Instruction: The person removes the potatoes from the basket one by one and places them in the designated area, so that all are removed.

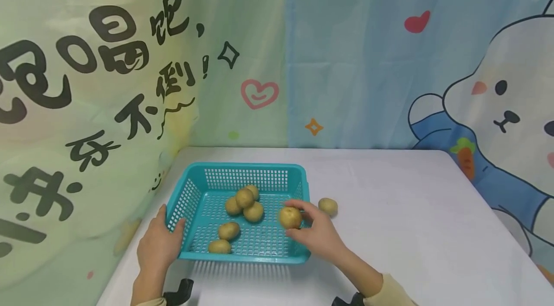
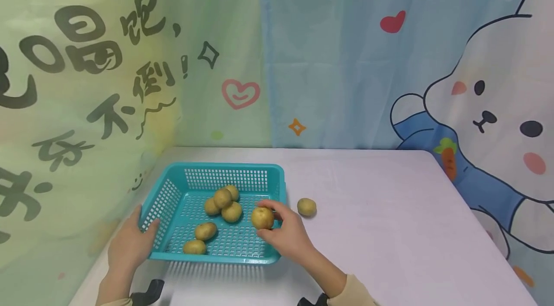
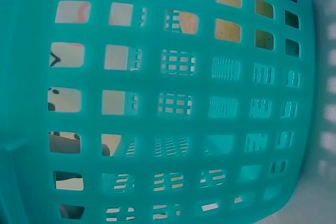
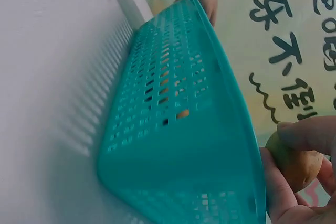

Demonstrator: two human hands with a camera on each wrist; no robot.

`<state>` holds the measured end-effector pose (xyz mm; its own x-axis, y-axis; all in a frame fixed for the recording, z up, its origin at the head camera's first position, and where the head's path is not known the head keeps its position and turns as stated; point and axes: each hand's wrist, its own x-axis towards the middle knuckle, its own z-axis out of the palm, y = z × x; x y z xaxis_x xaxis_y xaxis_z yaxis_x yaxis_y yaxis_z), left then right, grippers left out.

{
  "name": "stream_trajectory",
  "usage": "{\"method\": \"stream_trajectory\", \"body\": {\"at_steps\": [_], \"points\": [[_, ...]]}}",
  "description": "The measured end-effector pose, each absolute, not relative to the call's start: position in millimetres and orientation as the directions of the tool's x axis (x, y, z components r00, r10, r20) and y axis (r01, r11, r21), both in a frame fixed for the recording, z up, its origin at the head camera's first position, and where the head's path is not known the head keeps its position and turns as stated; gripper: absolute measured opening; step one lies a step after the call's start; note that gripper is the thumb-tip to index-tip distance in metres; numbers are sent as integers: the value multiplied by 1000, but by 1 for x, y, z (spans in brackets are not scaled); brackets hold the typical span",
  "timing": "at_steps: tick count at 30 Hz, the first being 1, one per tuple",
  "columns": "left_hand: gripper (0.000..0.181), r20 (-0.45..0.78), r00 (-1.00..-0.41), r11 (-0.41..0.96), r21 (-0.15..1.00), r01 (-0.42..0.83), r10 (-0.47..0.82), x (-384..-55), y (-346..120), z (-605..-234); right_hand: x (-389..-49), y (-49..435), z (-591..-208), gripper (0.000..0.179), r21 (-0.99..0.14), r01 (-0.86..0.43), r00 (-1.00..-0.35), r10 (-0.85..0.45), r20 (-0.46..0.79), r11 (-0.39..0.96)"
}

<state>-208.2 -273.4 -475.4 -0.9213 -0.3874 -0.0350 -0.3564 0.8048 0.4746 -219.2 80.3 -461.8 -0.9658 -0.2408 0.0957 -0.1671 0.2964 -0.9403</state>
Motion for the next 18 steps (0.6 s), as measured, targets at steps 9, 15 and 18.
{"method": "stream_trajectory", "body": {"at_steps": [9,15,18], "points": [[75,-46,-919,800,476,-366,-393,-207,-274,-475,-217,125,-470,57,-943,-109,-990,-120,75,314],[75,-43,-924,805,477,-352,-379,-209,-274,-475,-216,162,-488,58,-929,-38,-999,-19,34,369],[75,-47,-924,805,474,-356,-381,-209,-276,-476,-212,175,-498,59,-920,-9,-1000,14,16,391]]}}
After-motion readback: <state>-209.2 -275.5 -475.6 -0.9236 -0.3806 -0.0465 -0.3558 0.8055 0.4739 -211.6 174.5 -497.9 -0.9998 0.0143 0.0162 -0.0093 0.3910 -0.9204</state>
